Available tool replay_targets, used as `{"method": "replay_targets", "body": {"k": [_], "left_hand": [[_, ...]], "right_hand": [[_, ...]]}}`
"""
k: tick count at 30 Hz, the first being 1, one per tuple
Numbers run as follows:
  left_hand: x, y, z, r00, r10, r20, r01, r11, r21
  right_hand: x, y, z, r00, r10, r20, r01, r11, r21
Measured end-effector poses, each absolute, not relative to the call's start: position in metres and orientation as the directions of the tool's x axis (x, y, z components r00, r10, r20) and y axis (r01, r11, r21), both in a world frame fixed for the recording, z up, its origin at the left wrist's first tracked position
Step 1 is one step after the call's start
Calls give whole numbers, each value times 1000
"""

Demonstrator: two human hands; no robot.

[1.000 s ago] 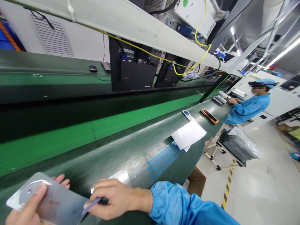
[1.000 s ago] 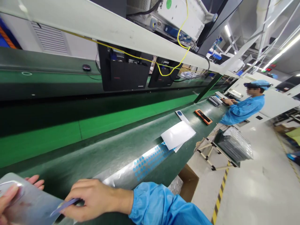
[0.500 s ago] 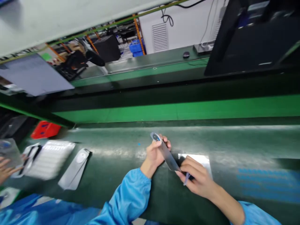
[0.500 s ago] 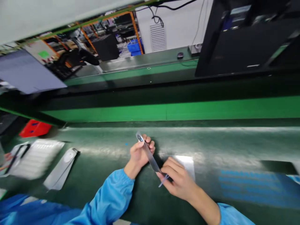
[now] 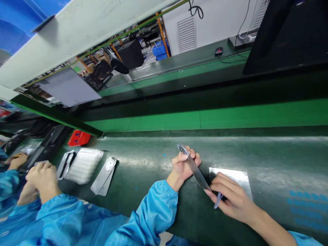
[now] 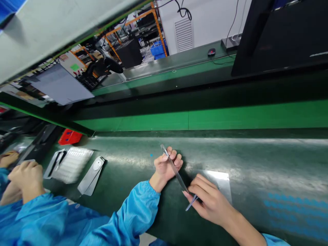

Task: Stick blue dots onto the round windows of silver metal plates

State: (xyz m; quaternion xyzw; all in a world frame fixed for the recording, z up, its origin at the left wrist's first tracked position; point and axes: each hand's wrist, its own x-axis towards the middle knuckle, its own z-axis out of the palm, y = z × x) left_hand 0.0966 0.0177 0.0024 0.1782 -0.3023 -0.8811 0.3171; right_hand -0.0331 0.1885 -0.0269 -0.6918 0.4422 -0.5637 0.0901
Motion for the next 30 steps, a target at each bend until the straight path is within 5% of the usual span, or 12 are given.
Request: {"method": "replay_targets", "body": {"k": [5,10,17,20,24,27,30], "left_hand": [[95,17,7,-719,-676,-161,387,-582,716],[84,19,5,-661,-728,-179,336,-501,798],[80,21,-2,-650,-753,-107,309,-390,868],[81,21,-4,-654,-751,-94,262,-341,903],[81,23,-7,-673,-738,-53,192,-243,951],[82,29,-8,-709,-705,7,113,-104,988],[85,36,-9,-805,-579,131,-59,297,953]], "right_hand": [[-32,188,-22,-148,-727,670,-452,-553,-700],[-44,182,-26,-487,-807,334,-191,-275,-942],[-147,139,-27,-769,-636,67,-6,-98,-995],[-192,122,-27,-789,-591,165,-277,102,-956],[-209,117,-44,-560,-650,514,-793,240,-560],[-201,120,-61,-433,-733,525,-883,228,-410],[-196,123,-68,-391,-777,493,-898,206,-389]]}}
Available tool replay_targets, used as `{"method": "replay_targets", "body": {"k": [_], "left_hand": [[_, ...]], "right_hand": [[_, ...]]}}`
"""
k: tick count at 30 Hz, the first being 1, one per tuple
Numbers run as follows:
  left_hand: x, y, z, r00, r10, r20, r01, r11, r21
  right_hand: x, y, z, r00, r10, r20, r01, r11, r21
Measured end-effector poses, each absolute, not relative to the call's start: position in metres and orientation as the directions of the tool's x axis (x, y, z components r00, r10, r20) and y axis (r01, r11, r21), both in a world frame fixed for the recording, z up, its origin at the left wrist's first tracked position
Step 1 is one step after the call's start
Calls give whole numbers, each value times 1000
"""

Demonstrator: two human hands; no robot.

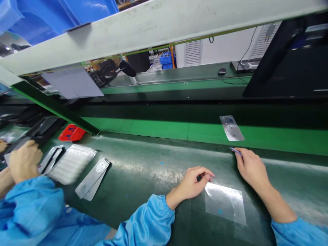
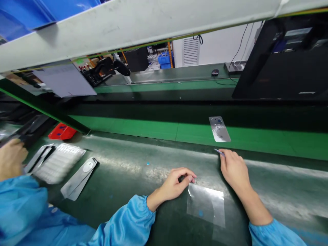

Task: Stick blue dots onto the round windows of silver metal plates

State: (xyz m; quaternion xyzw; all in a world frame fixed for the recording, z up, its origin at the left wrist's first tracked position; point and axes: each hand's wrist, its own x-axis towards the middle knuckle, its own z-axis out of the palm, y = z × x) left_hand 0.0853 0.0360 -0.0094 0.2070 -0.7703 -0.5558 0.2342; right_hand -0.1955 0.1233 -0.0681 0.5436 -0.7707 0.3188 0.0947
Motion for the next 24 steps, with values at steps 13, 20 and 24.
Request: {"method": "replay_targets", "body": {"k": [13,20,24], "left_hand": [[86,41,-20,-923,-328,201,-53,625,779],[85,42,-22,-923,-330,196,-63,632,772],[85,42,-23,-917,-325,231,-29,632,774]], "right_hand": [[-203,131,-62,-426,-812,400,-856,218,-468],[-204,131,-57,-466,-819,334,-828,271,-491],[-203,131,-54,-482,-813,328,-818,283,-501]]}}
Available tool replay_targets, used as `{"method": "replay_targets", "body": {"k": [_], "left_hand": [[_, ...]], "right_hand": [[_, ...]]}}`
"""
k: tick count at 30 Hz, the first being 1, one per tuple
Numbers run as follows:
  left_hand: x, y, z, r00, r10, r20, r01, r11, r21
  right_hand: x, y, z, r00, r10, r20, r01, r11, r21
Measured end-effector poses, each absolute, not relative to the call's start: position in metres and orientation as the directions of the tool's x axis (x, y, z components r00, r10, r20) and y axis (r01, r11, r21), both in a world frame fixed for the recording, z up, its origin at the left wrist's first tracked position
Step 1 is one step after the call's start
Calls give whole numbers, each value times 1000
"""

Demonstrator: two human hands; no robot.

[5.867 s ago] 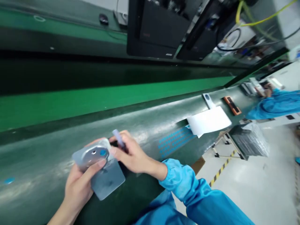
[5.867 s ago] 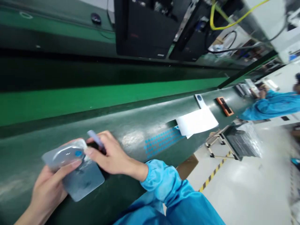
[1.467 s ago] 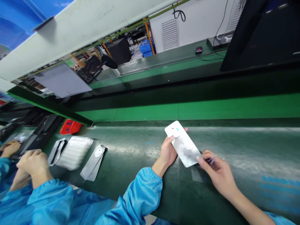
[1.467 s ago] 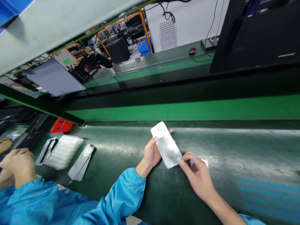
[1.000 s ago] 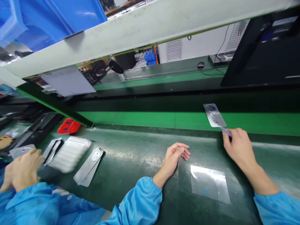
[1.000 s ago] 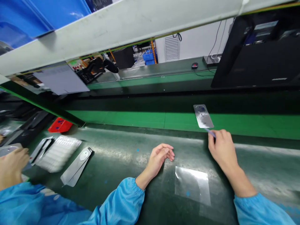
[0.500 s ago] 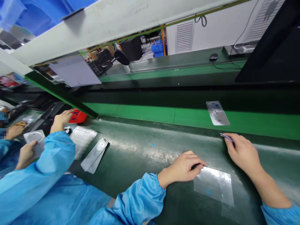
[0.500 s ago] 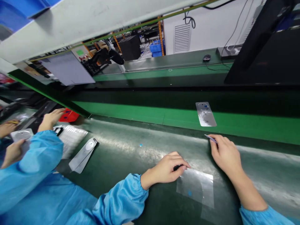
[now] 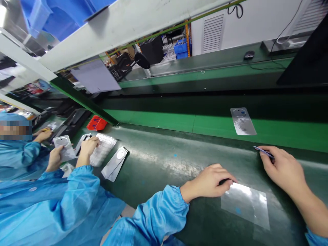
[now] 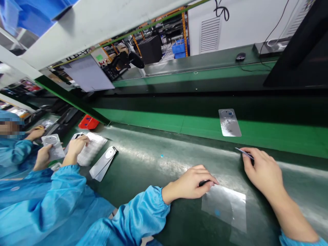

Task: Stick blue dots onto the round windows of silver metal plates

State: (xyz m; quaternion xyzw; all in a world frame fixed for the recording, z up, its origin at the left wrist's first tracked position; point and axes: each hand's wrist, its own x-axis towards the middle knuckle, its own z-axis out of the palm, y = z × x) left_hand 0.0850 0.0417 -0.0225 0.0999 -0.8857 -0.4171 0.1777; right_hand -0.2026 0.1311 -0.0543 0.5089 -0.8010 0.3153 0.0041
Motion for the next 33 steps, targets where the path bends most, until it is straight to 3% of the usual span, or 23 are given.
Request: {"method": "replay_targets", "body": {"k": [11,17,21,27,33], "left_hand": [[85,42,-19,-921,-332,205,-45,614,788],[85,42,-19,-922,-327,206,-47,623,780],[85,42,-19,-921,-320,223,-29,626,779],[85,41,-19,-921,-322,218,-36,629,777],[85,41,-20,-914,-319,251,-4,625,781]], "right_hand": [[-201,131,-53,-473,-808,352,-808,238,-539],[-195,129,-49,-274,-726,630,-903,-32,-429],[-188,135,-41,-305,-644,702,-940,85,-330],[-188,142,-47,-244,-648,721,-948,4,-317],[-186,136,-47,-300,-608,735,-943,71,-325]]}}
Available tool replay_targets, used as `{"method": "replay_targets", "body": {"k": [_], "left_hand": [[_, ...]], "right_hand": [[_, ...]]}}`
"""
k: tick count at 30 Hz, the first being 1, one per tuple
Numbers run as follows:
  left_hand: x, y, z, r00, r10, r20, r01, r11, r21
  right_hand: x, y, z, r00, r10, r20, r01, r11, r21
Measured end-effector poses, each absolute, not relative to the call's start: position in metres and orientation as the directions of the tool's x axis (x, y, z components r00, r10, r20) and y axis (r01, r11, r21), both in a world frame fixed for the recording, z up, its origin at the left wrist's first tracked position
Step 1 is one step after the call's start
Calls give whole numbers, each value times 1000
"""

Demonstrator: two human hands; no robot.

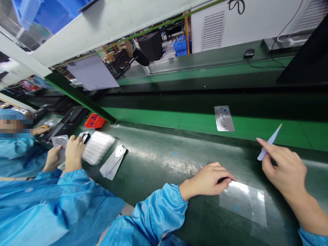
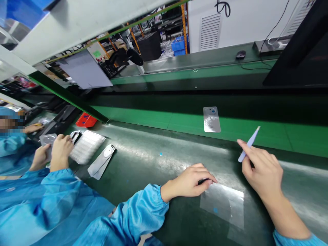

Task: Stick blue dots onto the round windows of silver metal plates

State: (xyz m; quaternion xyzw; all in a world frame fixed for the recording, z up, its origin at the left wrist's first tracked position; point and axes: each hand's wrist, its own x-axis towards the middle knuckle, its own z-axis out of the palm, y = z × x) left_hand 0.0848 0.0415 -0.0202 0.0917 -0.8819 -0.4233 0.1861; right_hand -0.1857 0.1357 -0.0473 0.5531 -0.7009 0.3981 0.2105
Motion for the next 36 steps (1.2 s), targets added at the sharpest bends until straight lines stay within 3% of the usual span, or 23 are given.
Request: {"method": "replay_targets", "body": {"k": [9,16,22,30,36], "left_hand": [[84,41,-19,-912,-302,277,16,650,759],[84,41,-21,-911,-310,271,11,640,768],[85,41,-14,-942,-285,179,-70,687,723],[85,41,-9,-949,-274,158,-95,725,682],[85,40,-9,-947,-274,170,-86,723,685]], "right_hand": [[-182,132,-51,-226,-817,530,-942,45,-332],[-180,144,-38,-355,-661,661,-879,-6,-477],[-184,142,-50,-318,-515,796,-889,-131,-439],[-191,133,-55,-488,-663,568,-750,-14,-661],[-189,132,-54,-541,-687,485,-692,34,-722]]}}
